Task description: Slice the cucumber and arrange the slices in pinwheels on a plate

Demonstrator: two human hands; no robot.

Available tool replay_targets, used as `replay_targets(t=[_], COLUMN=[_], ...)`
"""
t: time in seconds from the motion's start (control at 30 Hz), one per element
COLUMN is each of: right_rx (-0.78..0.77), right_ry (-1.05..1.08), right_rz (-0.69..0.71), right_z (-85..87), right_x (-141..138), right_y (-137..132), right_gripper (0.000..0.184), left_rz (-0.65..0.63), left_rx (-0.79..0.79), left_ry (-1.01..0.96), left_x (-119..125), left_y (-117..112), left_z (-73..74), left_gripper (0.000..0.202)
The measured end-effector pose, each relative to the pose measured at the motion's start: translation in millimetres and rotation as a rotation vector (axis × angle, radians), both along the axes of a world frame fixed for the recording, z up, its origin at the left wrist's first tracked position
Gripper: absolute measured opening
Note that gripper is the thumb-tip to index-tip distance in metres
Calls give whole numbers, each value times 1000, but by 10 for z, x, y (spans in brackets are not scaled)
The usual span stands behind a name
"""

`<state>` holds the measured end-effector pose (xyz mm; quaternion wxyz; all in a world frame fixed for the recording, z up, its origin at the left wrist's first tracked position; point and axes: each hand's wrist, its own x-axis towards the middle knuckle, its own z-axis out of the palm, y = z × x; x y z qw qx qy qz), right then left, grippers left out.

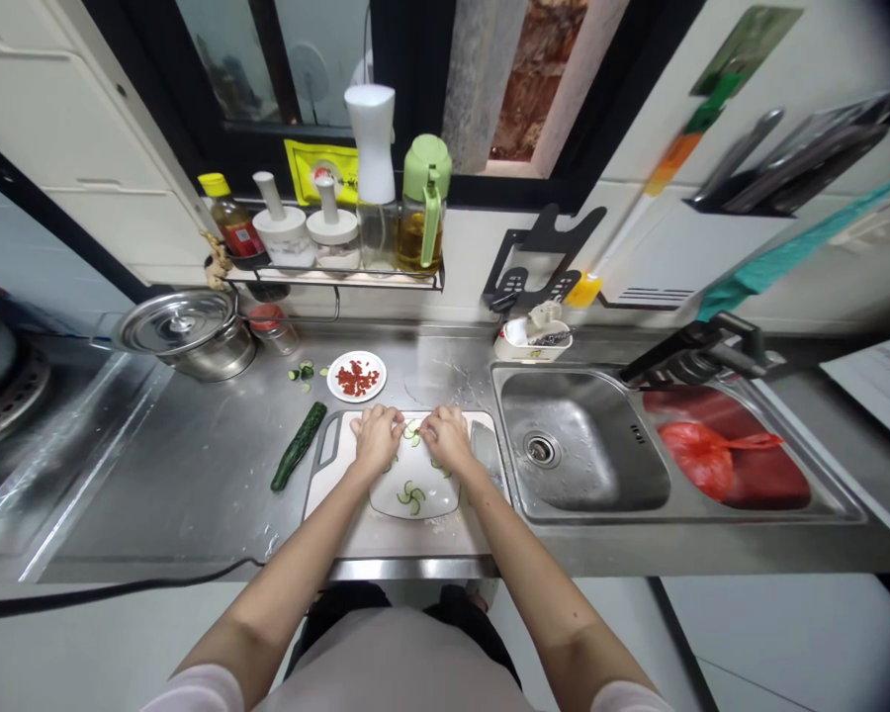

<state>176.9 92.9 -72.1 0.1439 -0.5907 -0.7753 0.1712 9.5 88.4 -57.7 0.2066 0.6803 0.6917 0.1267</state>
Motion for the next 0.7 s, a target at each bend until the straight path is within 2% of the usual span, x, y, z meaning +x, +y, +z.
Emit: replay_targets(t=[0.7], right_rx=[-30], right_ry=[-105], right_rz=[27], right_z=[-82], right_x=[-86], right_y=[39], right_gripper=[18], left_rz=[-12], left_rx=[-46], left_ry=[40], left_x=[187], left_y=[67], left_z=[-147], left_gripper=[14])
